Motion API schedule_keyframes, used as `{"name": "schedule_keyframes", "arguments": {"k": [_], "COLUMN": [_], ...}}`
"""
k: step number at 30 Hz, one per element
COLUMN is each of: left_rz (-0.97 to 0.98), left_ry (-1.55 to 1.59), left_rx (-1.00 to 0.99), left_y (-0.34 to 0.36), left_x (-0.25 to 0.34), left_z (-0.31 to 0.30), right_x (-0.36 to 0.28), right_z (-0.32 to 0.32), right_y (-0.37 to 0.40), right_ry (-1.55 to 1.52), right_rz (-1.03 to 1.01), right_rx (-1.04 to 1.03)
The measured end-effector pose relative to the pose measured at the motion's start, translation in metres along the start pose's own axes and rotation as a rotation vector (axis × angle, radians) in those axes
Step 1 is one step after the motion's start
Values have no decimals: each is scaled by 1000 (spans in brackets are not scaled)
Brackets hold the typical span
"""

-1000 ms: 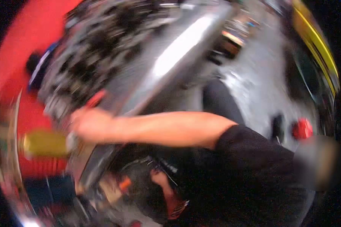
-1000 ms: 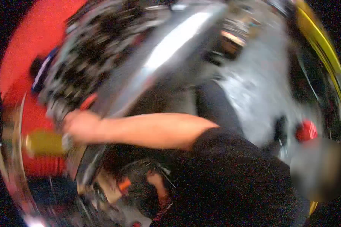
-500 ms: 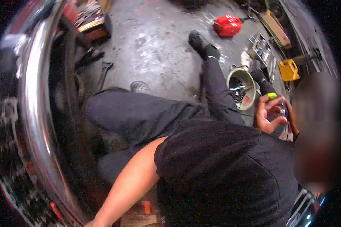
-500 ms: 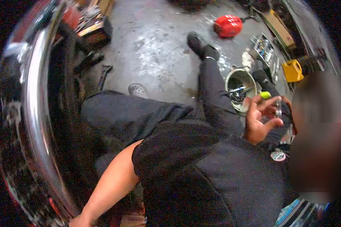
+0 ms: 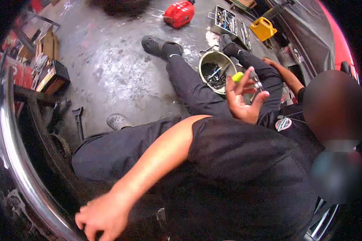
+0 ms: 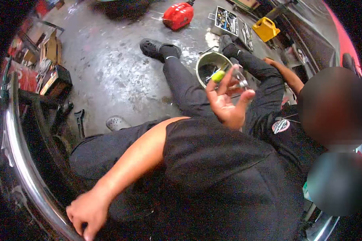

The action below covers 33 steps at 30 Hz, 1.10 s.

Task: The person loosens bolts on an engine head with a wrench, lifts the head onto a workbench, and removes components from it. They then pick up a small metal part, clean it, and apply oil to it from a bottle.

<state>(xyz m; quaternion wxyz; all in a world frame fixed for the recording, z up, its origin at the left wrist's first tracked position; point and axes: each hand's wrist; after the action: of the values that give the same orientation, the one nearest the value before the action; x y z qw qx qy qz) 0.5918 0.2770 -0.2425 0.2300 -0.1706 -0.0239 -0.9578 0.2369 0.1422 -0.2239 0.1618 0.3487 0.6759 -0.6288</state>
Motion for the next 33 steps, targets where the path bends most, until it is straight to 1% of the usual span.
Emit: {"name": "schedule_keyframes", "arguments": {"k": [2, 3, 4, 5, 6, 7, 8, 9, 10, 11, 12, 13, 14, 15, 16, 17, 19, 22, 24, 26, 27, 28, 30, 32, 33], "left_rz": [29, 28, 24, 51, 110, 247, 455, 638, 753, 779, 754, 611, 470, 414, 360, 342, 300, 309, 276, 249, 238, 230, 211, 200, 202], "left_ry": [-108, -113, -136, -208, -341, -592, -950, -1278, -1532, -1691, -1796, -1869, -1934, -1950, -1961, -1936, -1918, -1868, -1873, -1872, -1879, -1887, -1912, -1914, -1897], "left_rx": [58, 50, 30, 2, -3, 20, 111, 279, 481, 628, 727, 660, 582, 553, 526, 534, 551, 641, 690, 716, 726, 735, 695, 672, 668], "left_y": [-3, -3, 4, 10, 17, 27, 41, 63, 81, 98, 113, 103, 94, 90, 90, 91, 99, 117, 127, 131, 134, 135, 135, 132, 129], "left_x": [4, 7, 25, 51, 88, 141, 211, 285, 351, 394, 430, 415, 401, 389, 380, 374, 371, 376, 385, 389, 391, 394, 401, 402, 402], "left_z": [-2, -2, -4, -8, -17, -34, -59, -81, -99, -115, -123, -119, -115, -118, -123, -130, -139, -154, -167, -180, -185, -188, -194, -195, -196], "right_x": [-12, -16, -20, -25, -31, -36, -38, -38, -45, -53, -63, -53, -40, 7, 22, 18, 12, -20, -40, -60, -68, -64, -101, -137, -149], "right_z": [-28, -41, -52, -57, -65, -77, -87, -96, -112, -125, -141, -142, -149, -139, -136, -146, -183, -270, -330, -377, -393, -410, -411, -415, -415], "right_y": [4, 5, 3, 2, -1, -5, -10, -17, -29, -45, -65, -83, -103, -148, -168, -170, -159, -125, -93, -54, -28, 24, 48, 70, 78], "right_ry": [4, 13, 24, 80, 143, 203, 257, 355, 425, 533, 587, 654, 604, 686, 720, 746, 792, 881, 928, 933, 900, 910, 672, 594, 488], "right_rz": [198, 255, 310, 301, 309, 314, 315, 282, 323, 382, 442, 413, 386, 284, 268, 331, 497, 810, 1038, 1245, 1350, 1355, 1722, 1771, 1781], "right_rx": [47, -25, -92, -61, -87, -120, -156, -119, -237, -332, -480, -483, -496, -582, -653, -705, -776, -859, -898, -898, -877, -565, -590, -632, -649]}}
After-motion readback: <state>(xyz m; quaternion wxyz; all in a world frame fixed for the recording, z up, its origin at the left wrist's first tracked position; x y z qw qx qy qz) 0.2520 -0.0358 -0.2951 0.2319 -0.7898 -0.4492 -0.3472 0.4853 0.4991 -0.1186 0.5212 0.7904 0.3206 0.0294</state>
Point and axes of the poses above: each hand's wrist, its own y-axis away from the middle knuckle, its own z-axis out of the palm, x = y × z, and after that the axes turned 11 degrees about y, right-handed
